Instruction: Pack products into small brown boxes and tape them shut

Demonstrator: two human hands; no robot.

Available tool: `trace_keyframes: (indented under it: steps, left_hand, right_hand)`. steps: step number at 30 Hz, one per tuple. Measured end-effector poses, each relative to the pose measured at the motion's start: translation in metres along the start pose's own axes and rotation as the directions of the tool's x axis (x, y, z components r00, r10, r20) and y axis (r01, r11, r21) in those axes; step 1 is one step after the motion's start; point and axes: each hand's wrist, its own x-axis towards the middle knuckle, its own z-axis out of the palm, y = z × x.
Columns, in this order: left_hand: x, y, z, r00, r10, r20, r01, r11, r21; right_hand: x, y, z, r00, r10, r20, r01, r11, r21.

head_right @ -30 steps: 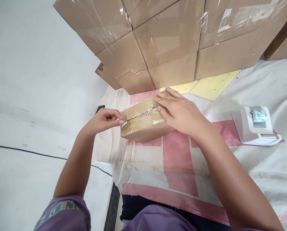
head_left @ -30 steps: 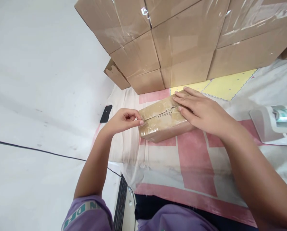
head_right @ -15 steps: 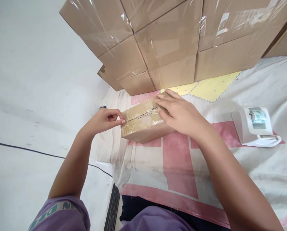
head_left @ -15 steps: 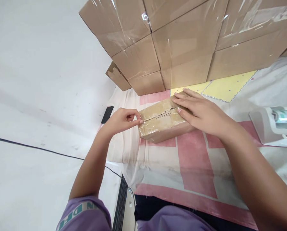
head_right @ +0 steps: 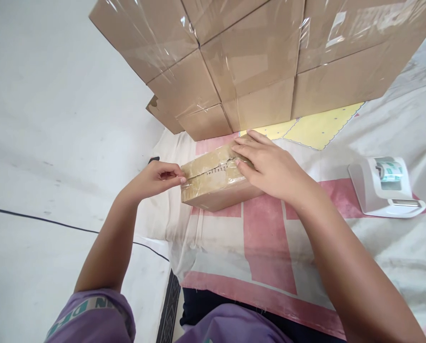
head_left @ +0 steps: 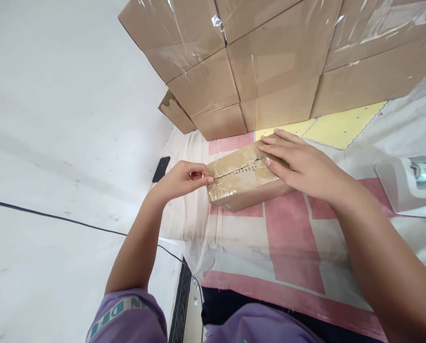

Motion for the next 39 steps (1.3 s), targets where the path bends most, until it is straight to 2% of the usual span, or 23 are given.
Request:
trace_keyframes:
  steps: [5,10,14,18,23,26,33,37,39]
  left_hand:
    - [0.002,0.006,0.006,0.999,-0.009,-0.033,0.013,0.991,0.131]
    - [-0.001,0.019,0.008,0.991,-0.060,-0.118,0.095,0.944,0.317]
    - [0.000,0.024,0.005,0.983,-0.144,-0.111,0.173,0.930,0.324]
    - [0.007,0.015,0.000,0.982,-0.177,-0.063,0.186,0.966,0.182]
    - [0.016,-0.008,0.003,0.990,-0.133,0.046,0.140,0.973,-0.182]
    - [0.018,-0.019,0.010,0.990,-0.138,0.019,0.137,0.942,-0.306]
    - [0.015,-0.022,0.023,0.986,-0.151,-0.067,0.115,0.921,-0.373]
    - [0.017,-0.023,0.033,0.982,-0.175,-0.071,0.109,0.831,-0.545]
    - [0.018,-0.024,0.038,0.979,-0.184,-0.085,0.102,0.810,-0.577]
  right_hand:
    - [0.001,-0.001,0.000,1.000,-0.018,-0.002,0.018,1.000,-0.002]
    - [0.003,-0.003,-0.002,1.000,-0.023,0.002,0.023,1.000,-0.001]
    - [0.003,-0.004,-0.003,0.999,-0.038,0.002,0.038,0.999,0.004]
    - [0.002,-0.003,-0.002,0.999,-0.044,-0.008,0.044,0.999,-0.003]
    - [0.001,-0.001,-0.001,0.999,-0.031,-0.013,0.031,1.000,0.000]
    - [0.000,-0.002,0.000,1.000,-0.020,-0.005,0.020,1.000,0.004]
    - [0.000,-0.004,-0.001,1.000,-0.027,-0.012,0.027,0.999,0.022]
    - [0.000,-0.003,-0.001,0.999,-0.040,-0.017,0.040,0.999,0.009]
    - [-0.001,-0.004,-0.001,0.999,-0.032,-0.018,0.032,0.999,-0.003]
